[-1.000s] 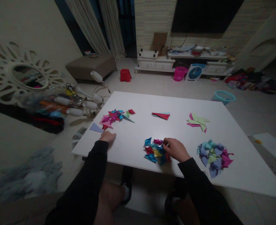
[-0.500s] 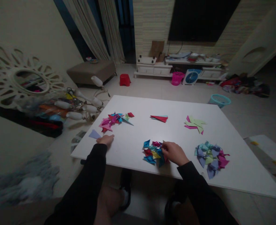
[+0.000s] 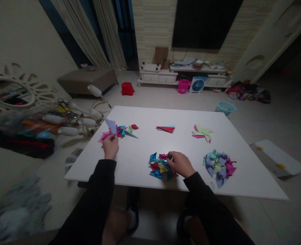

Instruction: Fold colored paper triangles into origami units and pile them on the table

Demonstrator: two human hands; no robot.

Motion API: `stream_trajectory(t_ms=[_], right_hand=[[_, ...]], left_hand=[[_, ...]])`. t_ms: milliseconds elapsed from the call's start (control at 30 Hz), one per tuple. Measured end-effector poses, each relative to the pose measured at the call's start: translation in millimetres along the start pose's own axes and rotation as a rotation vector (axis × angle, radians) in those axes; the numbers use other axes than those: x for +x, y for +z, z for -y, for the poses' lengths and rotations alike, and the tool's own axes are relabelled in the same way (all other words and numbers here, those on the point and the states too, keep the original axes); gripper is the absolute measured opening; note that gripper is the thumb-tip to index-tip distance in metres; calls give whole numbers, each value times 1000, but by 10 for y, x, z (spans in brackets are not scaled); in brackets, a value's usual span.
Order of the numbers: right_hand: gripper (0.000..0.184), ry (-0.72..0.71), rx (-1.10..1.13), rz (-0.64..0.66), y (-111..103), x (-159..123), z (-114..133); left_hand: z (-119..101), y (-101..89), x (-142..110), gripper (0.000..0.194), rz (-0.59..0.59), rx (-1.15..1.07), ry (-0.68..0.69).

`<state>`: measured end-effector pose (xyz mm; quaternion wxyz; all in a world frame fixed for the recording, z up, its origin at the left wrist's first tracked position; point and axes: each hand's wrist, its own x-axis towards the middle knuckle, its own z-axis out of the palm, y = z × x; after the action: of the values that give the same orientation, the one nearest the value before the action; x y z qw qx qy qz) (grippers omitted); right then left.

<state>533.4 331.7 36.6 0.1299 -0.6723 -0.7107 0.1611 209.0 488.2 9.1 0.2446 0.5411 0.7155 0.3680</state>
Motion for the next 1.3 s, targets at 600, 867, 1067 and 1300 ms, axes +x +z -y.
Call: stream_trajectory(t_ms=[600, 867, 1067, 1300], right_hand=[[31, 184, 1187, -532, 21, 292, -30], [35, 263, 1160, -661, 115, 480, -113], [33, 259, 1214, -621, 51, 399, -74], [28, 199, 1279, -585, 11, 308, -54]], left_hand=[[-1202, 1023, -1364, 35, 720, -880, -31], [-1302, 1142, -1302, 26, 526, -639, 282], [-1314, 1137, -1391, 25, 488, -630, 289], [-1330, 1115, -1451, 30, 579, -791, 83]])
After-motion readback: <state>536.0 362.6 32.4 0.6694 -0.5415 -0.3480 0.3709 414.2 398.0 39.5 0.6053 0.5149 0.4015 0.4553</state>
